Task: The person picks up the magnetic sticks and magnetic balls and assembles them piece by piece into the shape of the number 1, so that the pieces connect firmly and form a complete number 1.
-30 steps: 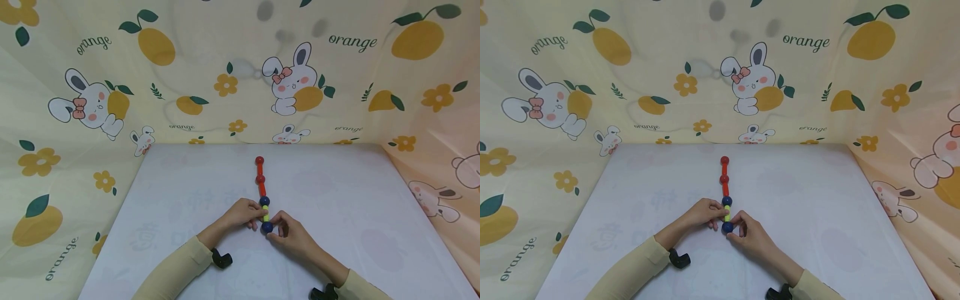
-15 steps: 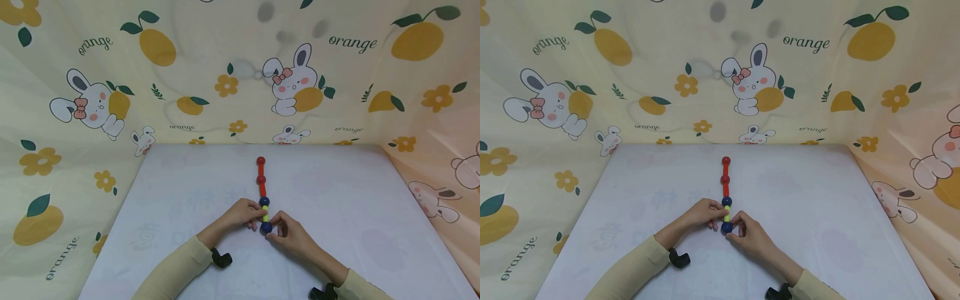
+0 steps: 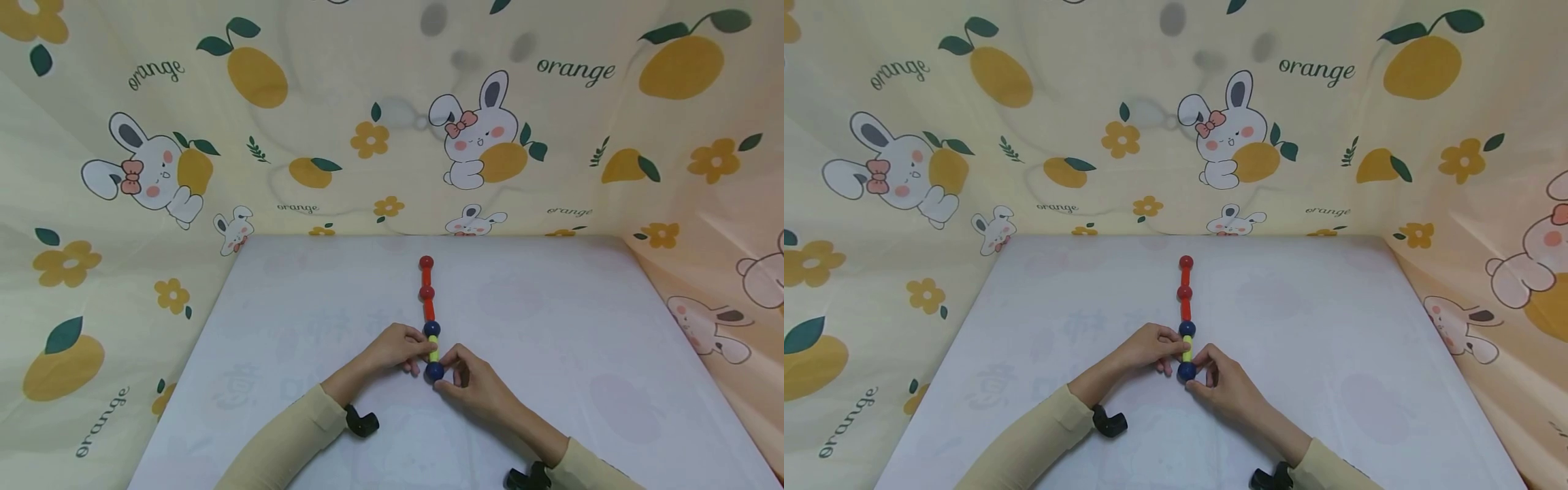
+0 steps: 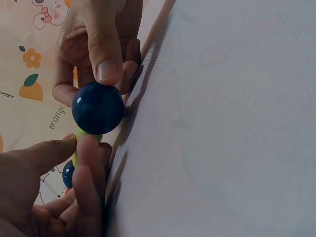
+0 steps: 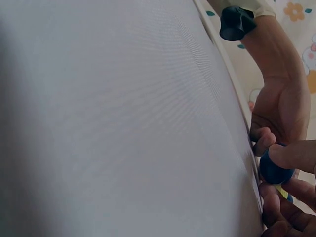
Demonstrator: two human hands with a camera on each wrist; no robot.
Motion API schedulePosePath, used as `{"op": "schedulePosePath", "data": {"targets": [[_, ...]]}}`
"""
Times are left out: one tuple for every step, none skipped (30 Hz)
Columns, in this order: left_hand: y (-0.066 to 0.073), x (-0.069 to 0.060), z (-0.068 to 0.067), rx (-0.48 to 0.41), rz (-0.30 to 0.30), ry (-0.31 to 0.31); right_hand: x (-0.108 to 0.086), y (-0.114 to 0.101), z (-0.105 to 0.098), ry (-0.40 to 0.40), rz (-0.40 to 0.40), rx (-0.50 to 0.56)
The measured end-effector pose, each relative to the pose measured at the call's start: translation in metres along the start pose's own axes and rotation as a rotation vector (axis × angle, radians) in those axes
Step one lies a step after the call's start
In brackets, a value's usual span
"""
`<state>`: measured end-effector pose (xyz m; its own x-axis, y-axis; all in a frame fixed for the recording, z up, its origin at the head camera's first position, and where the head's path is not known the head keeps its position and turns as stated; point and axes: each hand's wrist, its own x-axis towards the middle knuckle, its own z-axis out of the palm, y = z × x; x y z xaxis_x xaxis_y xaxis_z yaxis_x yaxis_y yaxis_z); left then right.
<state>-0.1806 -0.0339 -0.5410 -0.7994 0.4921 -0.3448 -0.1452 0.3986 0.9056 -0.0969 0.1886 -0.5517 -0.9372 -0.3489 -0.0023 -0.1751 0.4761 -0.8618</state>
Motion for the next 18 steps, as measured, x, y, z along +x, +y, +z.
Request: {"op": "schedulePosePath", "data": {"targets": [[0.0001,-0.0001,0.0,0.003,0.001,0.001,0.0002,-0.0003,0.0001,-0.001,0.003,-0.003],[0.0003,-0.0002,0.0,0.004,0.001,0.002,0.0004,-0.0007,0.0001,-0.001,0.005,-0.005],[0.0006,-0.0002,-0.0002,0.004,0.001,0.003,0.0006,-0.001,0.0001,0.0,0.006,-0.006],[0.0007,-0.0003,-0.0003,0.005,0.0,0.004,0.0008,-0.0015,0.0001,0.001,0.005,-0.007],[0.0008,-0.0004,-0.0005,0.006,0.0,0.005,0.0009,-0.0018,0.0,0.003,-0.001,-0.007],[0.0013,-0.001,-0.0006,0.005,0.002,0.007,0.001,-0.0023,0.0001,0.005,-0.002,-0.009],[0.0015,-0.0011,-0.0007,0.008,0.003,0.01,0.0011,-0.0025,0.0,0.008,-0.006,-0.007],[0.0019,-0.0014,-0.0008,0.012,0.005,0.015,0.0011,-0.0028,0.0,0.01,-0.014,-0.008],[0.0022,-0.0017,-0.0008,0.019,0.005,0.02,0.0012,-0.003,-0.0001,0.012,-0.018,-0.006],[0.0024,-0.002,-0.0009,0.029,0.01,0.025,0.0013,-0.0032,-0.0002,0.013,-0.021,-0.008],[0.0026,-0.0023,-0.0008,0.039,0.012,0.03,0.0014,-0.0033,-0.0003,0.014,-0.022,-0.007],[0.0027,-0.0025,-0.0007,0.043,0.014,0.036,0.0017,-0.0036,-0.0003,0.016,-0.017,-0.012],[0.0026,-0.0025,-0.0009,0.05,0.015,0.042,0.002,-0.0037,-0.0002,0.016,-0.014,-0.015],[0.0025,-0.0026,-0.0009,0.056,0.016,0.049,0.0024,-0.004,-0.0002,0.017,-0.009,-0.021],[0.0022,-0.0024,-0.0009,0.059,0.016,0.056,0.0029,-0.0039,-0.0004,0.016,-0.007,-0.022],[0.0019,-0.0021,-0.001,0.063,0.02,0.065,0.0034,-0.0041,-0.0003,0.017,-0.002,-0.029],[0.0015,-0.0018,-0.0009,0.063,0.02,0.073,0.0038,-0.0043,-0.0002,0.018,0.004,-0.034],[0.0011,-0.0016,-0.001,0.063,0.025,0.083,0.0043,-0.0044,-0.0001,0.02,0.008,-0.04]]}}
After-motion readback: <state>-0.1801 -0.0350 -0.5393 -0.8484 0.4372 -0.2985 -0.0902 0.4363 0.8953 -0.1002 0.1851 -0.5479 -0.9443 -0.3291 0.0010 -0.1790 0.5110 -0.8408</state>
